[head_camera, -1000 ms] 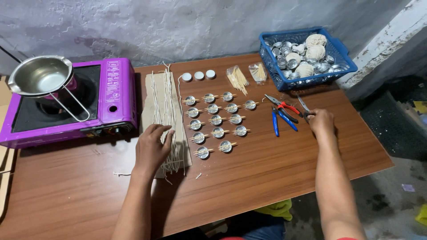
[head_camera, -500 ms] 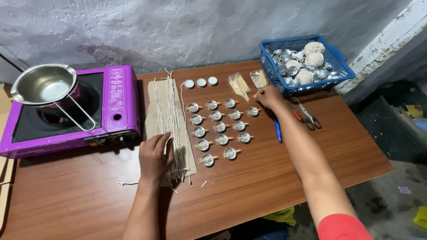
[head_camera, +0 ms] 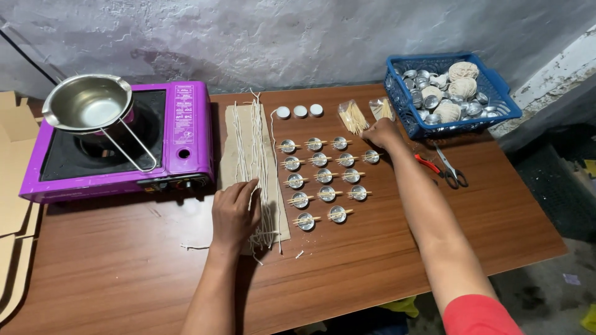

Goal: Cutting cotton wicks to length and threading them through metal wick tabs to prepare them for candle making.

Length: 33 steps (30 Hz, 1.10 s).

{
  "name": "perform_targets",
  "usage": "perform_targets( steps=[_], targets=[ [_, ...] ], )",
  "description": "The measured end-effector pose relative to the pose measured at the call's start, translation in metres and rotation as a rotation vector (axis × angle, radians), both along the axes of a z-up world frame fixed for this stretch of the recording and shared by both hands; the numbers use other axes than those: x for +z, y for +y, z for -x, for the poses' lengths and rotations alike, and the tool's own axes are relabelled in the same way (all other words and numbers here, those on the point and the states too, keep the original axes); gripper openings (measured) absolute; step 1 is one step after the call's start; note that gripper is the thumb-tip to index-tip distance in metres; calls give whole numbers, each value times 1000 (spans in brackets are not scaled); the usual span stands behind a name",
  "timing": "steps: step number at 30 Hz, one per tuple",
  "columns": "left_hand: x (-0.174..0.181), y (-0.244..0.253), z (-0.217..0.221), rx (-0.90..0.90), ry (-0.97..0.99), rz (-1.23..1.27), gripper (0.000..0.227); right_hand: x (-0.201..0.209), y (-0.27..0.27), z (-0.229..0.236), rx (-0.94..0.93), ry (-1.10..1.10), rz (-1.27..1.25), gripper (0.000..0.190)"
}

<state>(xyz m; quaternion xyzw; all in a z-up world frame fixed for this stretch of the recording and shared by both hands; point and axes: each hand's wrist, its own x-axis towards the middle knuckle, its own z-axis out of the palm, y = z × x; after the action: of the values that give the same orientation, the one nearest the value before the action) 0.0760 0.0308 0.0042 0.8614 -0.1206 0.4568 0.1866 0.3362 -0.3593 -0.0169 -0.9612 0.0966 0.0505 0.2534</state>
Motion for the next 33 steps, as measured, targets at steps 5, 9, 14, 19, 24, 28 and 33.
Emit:
perform_targets(
  steps=[5,9,14,19,24,28,33],
  targets=[
    [-1,0,1,3,26,0,19,-3,-6,-4,39,21,59,29],
    [-2,1,-1,-12,21,-12,20,-9,-18,-10,79,-1,68,24],
    [-4,2,-2,-11,30,-7,20,-4,-16,-5,113,1,101,20],
    [-5,4,-3,1,30,3,20,11,-19,3,131,15,168,24],
    [-11,3,-4,3,42,-6,20,49,-11,21,259,103,257,30],
    [-10,3,-3,-1,34,0,20,43,-20,18,241,77,275,27],
    [3,-10,5,-115,78,154,20,82,3,89,220,-78,-409,27]
  ],
)
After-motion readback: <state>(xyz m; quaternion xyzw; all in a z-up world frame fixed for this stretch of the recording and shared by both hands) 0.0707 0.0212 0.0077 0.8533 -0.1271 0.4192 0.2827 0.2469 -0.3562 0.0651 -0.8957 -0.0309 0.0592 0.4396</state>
